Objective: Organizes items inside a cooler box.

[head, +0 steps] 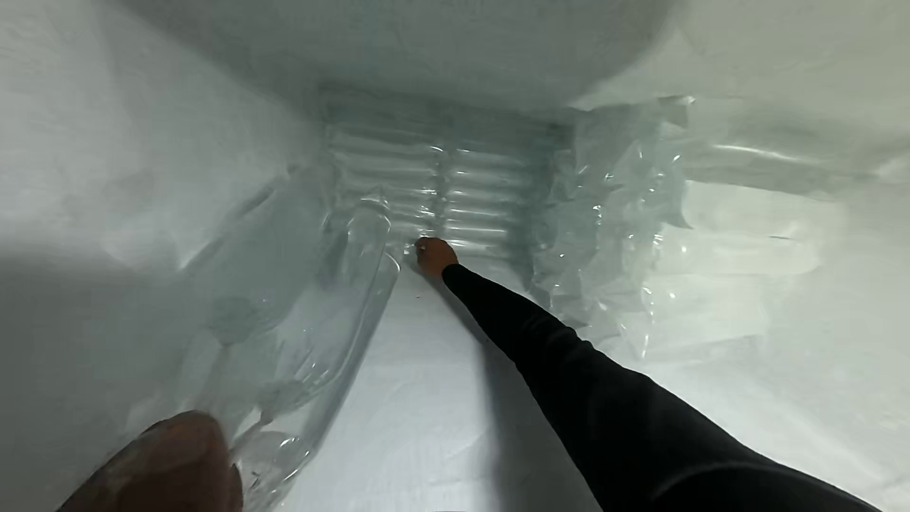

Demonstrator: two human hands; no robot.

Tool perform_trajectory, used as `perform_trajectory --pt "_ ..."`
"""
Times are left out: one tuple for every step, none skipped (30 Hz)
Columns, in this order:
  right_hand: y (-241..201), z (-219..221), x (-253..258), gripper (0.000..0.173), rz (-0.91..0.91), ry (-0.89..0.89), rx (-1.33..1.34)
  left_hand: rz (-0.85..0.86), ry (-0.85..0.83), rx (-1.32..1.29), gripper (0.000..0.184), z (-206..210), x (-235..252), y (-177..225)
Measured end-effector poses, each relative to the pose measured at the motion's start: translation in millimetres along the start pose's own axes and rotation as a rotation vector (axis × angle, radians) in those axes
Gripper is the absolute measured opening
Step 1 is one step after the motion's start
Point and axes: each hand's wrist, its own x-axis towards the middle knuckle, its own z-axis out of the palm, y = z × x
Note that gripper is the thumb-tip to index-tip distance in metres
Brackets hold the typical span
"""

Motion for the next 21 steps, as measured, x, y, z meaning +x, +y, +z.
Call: perform_trajectory --pt "0 -2 1 0.047 -0.007 0.007 0.03 0.008 -0.015 0.072 0.026 2 1 0" --pt "0 -3 -3 0.054 0.001 0.003 0.087 0.006 -0.025 0.147 0.029 4 1 0" --pt "-1 -5 -13 0.057 0.01 0.0 0.191 0.001 -0.035 0.236 0.031 6 0 1" --pt "-7 -9 -23 0.056 0.017 -0.009 0.359 0.019 -0.052 0.333 0.035 10 -1 3" --pt "-17 -20 -35 0.056 0.024 -0.057 0.597 0.045 -0.069 0.426 0.038 16 0 5" --pt "-28 -31 -45 0.063 0.018 -0.158 0.842 0.068 -0.088 0.489 0.04 23 0 8" --pt "-36 -41 -56 0.073 -0.011 -0.27 1.05 0.079 -0.104 0.522 0.041 31 0 11" --pt "-42 -50 -65 0.083 -0.055 -0.384 1.187 0.07 -0.108 0.524 0.04 38 -2 12" --pt "-47 -57 -71 0.09 -0.103 -0.466 1.253 0.056 -0.107 0.512 0.04 45 -3 12" --pt "-53 -64 -75 0.094 -0.13 -0.509 1.265 0.047 -0.105 0.495 0.04 51 -3 12" --pt "-57 -69 -78 0.097 -0.126 -0.508 1.261 0.046 -0.108 0.48 0.04 56 -4 12" --pt "-61 -73 -82 0.098 -0.104 -0.47 1.256 0.047 -0.118 0.465 0.04 60 -4 11" --pt "-61 -75 -79 0.099 -0.085 -0.443 1.259 0.056 -0.13 0.454 0.04 63 -4 10" --pt "-59 -76 -71 0.096 -0.07 -0.432 1.255 0.069 -0.145 0.454 0.039 67 -5 8" --pt "-53 -77 -66 0.095 -0.071 -0.437 1.243 0.078 -0.164 0.464 0.038 70 -6 7" --pt "-46 -78 -64 0.089 -0.064 -0.414 1.222 0.08 -0.185 0.479 0.037 73 -8 7" --pt "-42 -80 -63 0.081 -0.029 -0.324 1.194 0.079 -0.196 0.494 0.037 76 -8 6" --pt "-40 -84 -64 0.072 -0.031 -0.207 1.15 0.074 -0.201 0.507 0.037 78 -8 5" --pt "-37 -89 -66 0.069 -0.077 -0.133 1.096 0.072 -0.201 0.519 0.038 79 -7 5" --pt "-35 -96 -71 0.073 -0.129 -0.117 1.043 0.075 -0.199 0.527 0.038 79 -7 4" --pt "-33 -103 -79 0.08 -0.179 -0.132 0.997 0.082 -0.2 0.536 0.038 78 -8 3"
